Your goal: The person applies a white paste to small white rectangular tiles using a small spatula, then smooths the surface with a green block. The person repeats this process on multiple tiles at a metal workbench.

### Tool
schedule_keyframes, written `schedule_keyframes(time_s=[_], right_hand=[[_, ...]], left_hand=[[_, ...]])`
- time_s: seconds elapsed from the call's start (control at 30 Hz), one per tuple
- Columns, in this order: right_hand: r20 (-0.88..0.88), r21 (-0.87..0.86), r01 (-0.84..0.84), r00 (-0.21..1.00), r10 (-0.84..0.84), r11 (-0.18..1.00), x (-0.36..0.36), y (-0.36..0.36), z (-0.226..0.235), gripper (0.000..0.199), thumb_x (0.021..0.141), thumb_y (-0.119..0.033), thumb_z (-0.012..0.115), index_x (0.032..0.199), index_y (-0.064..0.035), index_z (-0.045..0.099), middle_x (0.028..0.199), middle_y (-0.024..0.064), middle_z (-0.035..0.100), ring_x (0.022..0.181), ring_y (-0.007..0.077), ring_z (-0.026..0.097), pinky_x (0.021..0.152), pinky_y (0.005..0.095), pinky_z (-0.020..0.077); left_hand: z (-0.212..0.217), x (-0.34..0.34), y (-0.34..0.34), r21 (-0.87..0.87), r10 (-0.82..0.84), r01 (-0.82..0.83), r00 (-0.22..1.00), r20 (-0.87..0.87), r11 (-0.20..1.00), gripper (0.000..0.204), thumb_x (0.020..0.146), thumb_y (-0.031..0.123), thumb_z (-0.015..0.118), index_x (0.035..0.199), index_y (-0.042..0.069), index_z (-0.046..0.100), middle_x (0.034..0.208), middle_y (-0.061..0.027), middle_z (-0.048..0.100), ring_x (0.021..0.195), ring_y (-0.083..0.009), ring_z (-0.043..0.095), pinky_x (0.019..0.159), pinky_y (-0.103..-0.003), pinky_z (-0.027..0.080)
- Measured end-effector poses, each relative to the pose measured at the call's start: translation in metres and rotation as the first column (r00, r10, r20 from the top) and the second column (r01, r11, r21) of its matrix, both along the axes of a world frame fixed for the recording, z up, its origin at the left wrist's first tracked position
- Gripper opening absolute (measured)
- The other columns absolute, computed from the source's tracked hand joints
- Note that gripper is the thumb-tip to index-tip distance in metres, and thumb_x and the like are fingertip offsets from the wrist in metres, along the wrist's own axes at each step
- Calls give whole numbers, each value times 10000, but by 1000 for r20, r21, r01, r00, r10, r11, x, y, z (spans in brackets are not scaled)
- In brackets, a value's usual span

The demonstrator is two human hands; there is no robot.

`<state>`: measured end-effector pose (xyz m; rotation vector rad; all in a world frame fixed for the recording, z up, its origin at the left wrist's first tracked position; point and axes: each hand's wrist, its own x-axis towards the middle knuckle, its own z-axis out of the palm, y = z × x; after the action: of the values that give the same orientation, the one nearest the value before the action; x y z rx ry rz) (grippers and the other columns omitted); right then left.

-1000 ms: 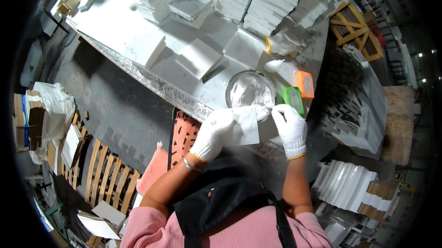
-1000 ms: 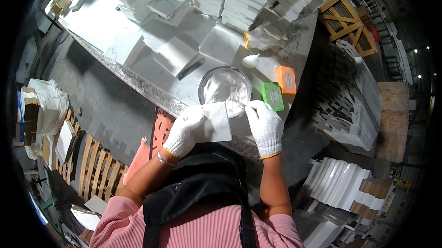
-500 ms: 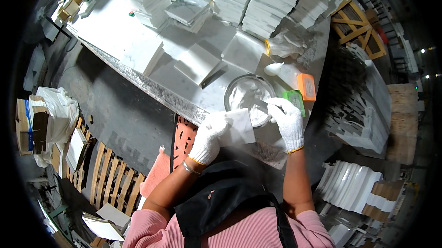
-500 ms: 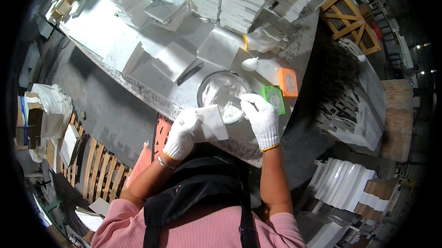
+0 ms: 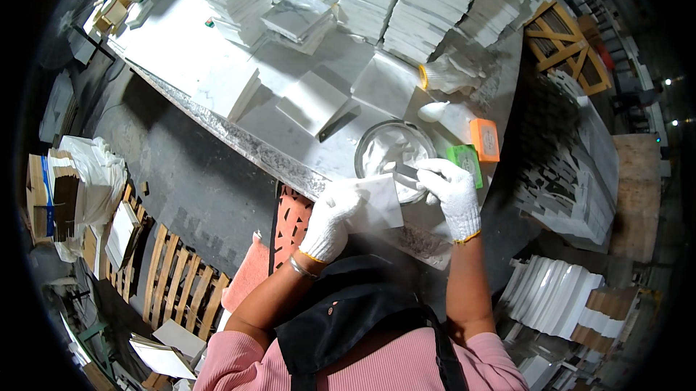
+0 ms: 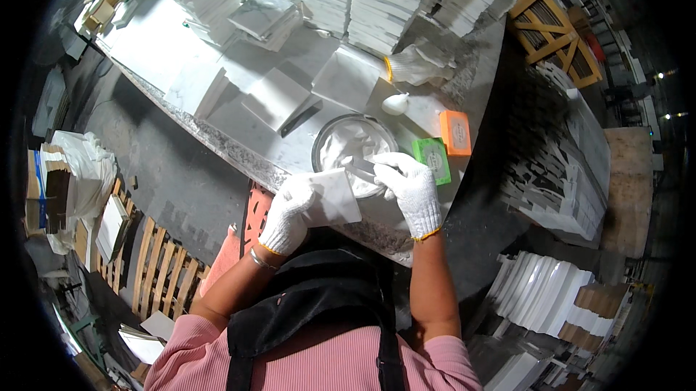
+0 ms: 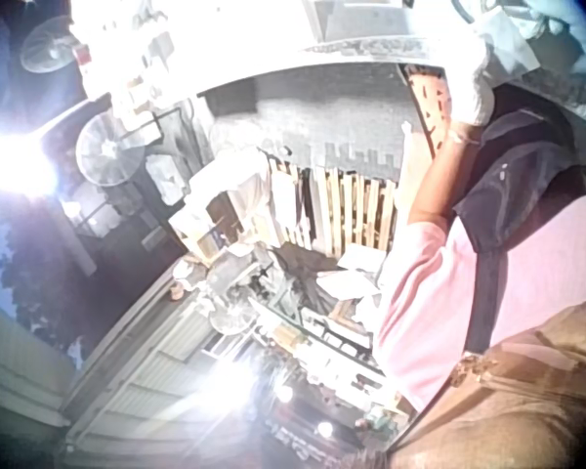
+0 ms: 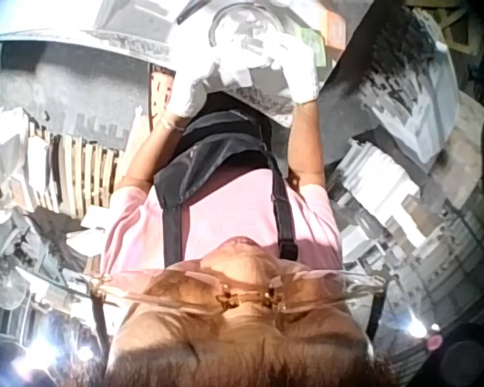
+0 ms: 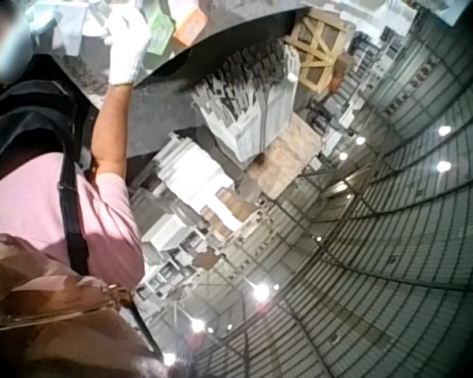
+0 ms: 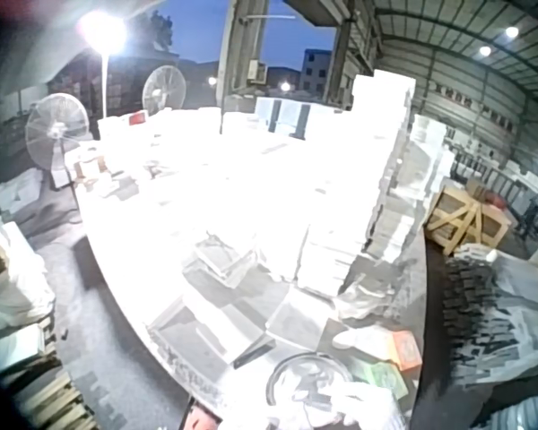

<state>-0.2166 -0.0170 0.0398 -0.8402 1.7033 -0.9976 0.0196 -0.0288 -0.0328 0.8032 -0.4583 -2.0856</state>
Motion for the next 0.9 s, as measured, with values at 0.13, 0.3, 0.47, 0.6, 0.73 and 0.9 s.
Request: schedule_keyframes(time_s=[0.13,0.3,0.47,0.6,0.73,0.9], right_hand=[[-14,-67,67,998,-68,996,7,10,18,204,927,-84,704,1110,-1,744,891,49,728,635,61,599,557,215,475],[-33,-151,119,992,-125,981,18,18,28,201,921,-63,713,1109,1,742,895,51,726,644,63,602,563,218,483],[-59,-159,110,991,-121,981,23,22,31,194,919,-47,713,1104,3,744,872,38,719,642,62,597,566,220,476],[-119,-194,76,988,-100,978,26,22,33,199,910,-34,720,1105,-8,750,859,28,716,630,58,583,564,223,467],[-198,-230,41,976,-88,972,25,22,30,200,903,-27,727,1101,-16,756,867,28,721,628,57,581,564,222,466],[-232,-259,43,967,-105,965,21,20,24,192,898,-27,733,1088,-12,754,881,46,728,646,64,598,575,228,480]], left_hand=[[2,0,1,9,14,-14,1000,4,1000,346,895,162,728,1191,-2,658,1017,-30,704,859,-114,638,767,-270,515],[2,-1,1,-16,21,-21,1000,12,1000,353,895,165,734,1195,-6,658,1037,-38,711,893,-123,646,795,-277,518],[12,-2,1,-26,29,-29,999,25,999,355,899,180,739,1188,-12,661,1063,-51,717,937,-137,653,838,-293,520],[11,-2,2,-21,38,-38,999,20,999,351,899,185,743,1179,-11,666,1067,-57,719,944,-146,657,853,-301,520],[13,-2,2,-29,38,-37,999,26,999,352,900,187,743,1181,-9,666,1066,-60,719,939,-149,658,851,-300,522],[9,-2,2,-6,25,-25,1000,12,1000,327,911,164,725,1182,-9,666,1058,-62,721,932,-150,661,840,-297,526]])
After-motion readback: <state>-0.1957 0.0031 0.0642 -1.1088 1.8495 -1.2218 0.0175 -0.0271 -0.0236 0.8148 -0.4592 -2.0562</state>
